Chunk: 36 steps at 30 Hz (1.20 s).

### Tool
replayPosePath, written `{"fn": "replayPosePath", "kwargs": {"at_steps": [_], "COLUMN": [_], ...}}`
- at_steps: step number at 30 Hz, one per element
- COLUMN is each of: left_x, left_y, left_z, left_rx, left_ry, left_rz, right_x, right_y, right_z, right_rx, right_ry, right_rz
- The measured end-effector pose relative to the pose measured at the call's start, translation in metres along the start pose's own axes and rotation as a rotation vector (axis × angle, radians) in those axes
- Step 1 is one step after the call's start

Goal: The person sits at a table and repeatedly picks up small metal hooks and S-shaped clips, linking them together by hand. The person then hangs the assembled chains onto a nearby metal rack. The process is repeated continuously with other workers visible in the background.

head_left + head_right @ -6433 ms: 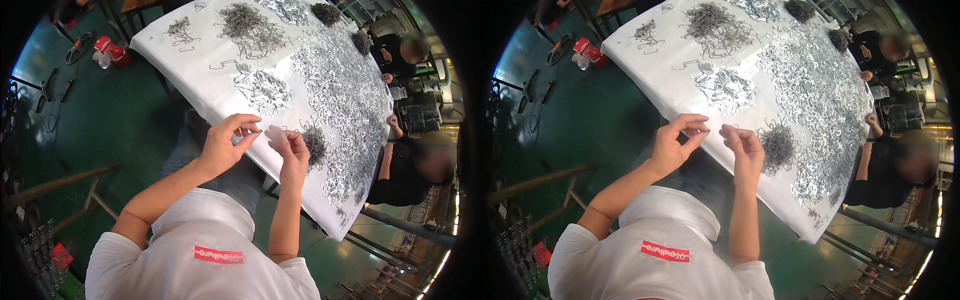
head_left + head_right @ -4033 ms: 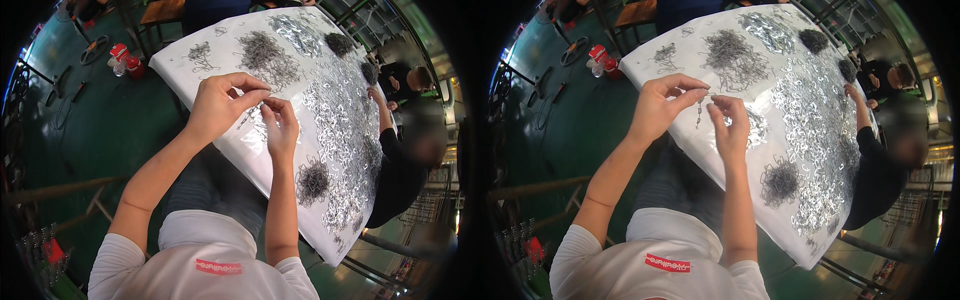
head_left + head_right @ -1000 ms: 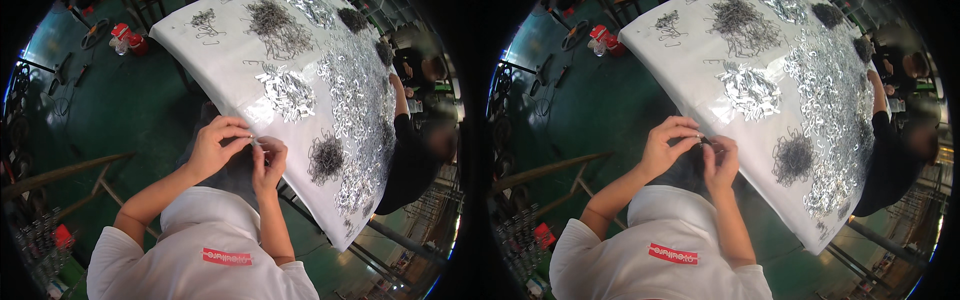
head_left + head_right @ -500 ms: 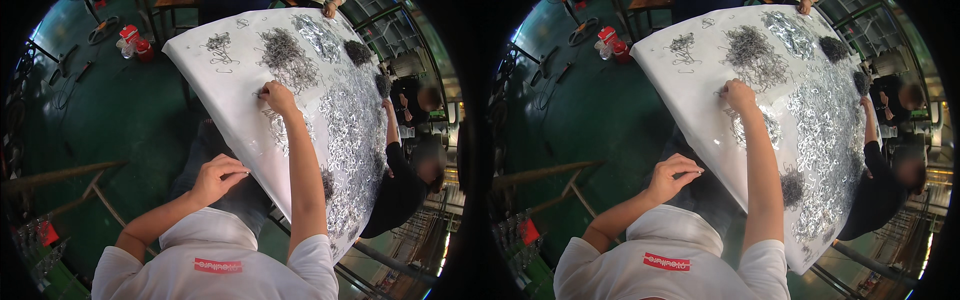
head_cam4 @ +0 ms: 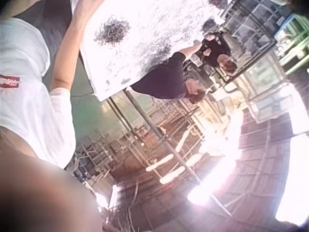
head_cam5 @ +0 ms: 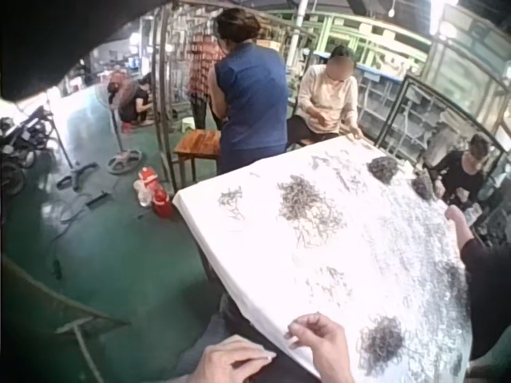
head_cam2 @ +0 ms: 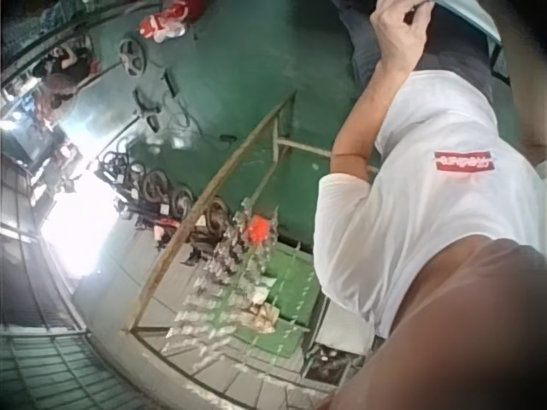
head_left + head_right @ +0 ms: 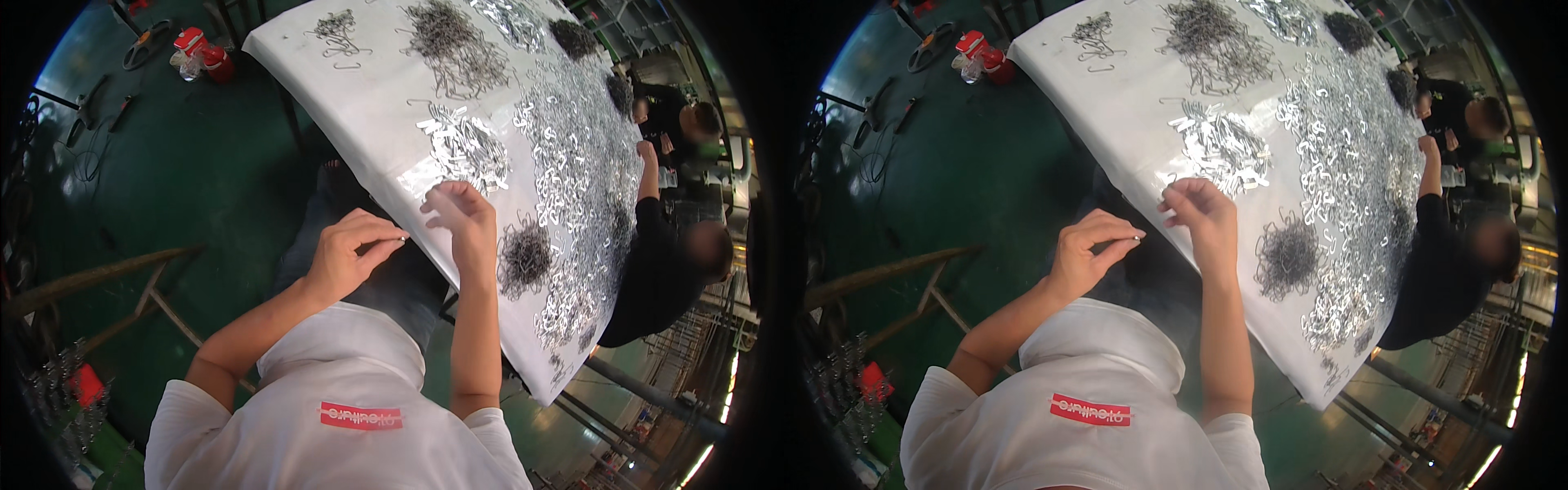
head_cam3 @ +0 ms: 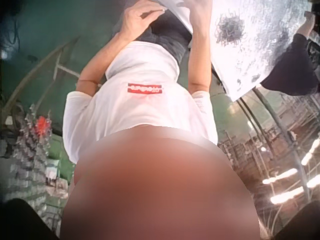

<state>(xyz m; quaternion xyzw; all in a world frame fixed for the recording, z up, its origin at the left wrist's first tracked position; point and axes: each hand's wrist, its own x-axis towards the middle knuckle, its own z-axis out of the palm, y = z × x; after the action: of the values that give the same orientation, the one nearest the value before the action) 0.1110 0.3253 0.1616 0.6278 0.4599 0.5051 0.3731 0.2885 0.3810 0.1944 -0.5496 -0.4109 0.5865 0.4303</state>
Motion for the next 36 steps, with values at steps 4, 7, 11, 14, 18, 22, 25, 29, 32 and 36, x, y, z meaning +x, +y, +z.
{"fn": "replayPosePath", "kwargs": {"at_steps": [4,7,11,14,18,22,25,29,32,36], "left_x": [-0.002,-0.003,-0.005,-0.007,-0.011,0.008,0.052,0.112,0.132,0.144], "left_y": [0.004,0.009,0.014,0.015,0.011,-0.017,-0.051,-0.084,-0.097,-0.110], "left_z": [0.006,0.010,0.015,0.019,0.027,0.028,0.040,0.063,0.071,0.070], "left_rx": [-0.001,-0.004,0.001,0.022,0.083,0.127,0.230,0.354,0.601,0.788], "left_ry": [-0.008,-0.011,-0.010,-0.014,0.010,0.089,0.033,-0.084,-0.269,-0.363], "left_rz": [0.046,0.060,0.064,0.072,0.171,0.282,0.308,0.421,0.464,0.647], "right_x": [-0.053,-0.071,-0.078,-0.080,-0.083,-0.083,-0.083,-0.083,-0.083,-0.082], "right_y": [0.007,0.018,0.030,0.038,0.049,0.055,0.056,0.059,0.062,0.069], "right_z": [0.003,0.007,0.006,0.010,0.024,0.022,0.018,0.014,0.011,0.012], "right_rx": [0.195,0.248,0.276,0.259,0.186,0.082,0.098,0.112,0.069,0.058], "right_ry": [-0.014,0.008,0.061,0.128,0.253,0.290,0.295,0.326,0.340,0.369], "right_rz": [0.026,-0.029,-0.056,-0.161,-0.393,-0.517,-0.502,-0.486,-0.499,-0.502]}}
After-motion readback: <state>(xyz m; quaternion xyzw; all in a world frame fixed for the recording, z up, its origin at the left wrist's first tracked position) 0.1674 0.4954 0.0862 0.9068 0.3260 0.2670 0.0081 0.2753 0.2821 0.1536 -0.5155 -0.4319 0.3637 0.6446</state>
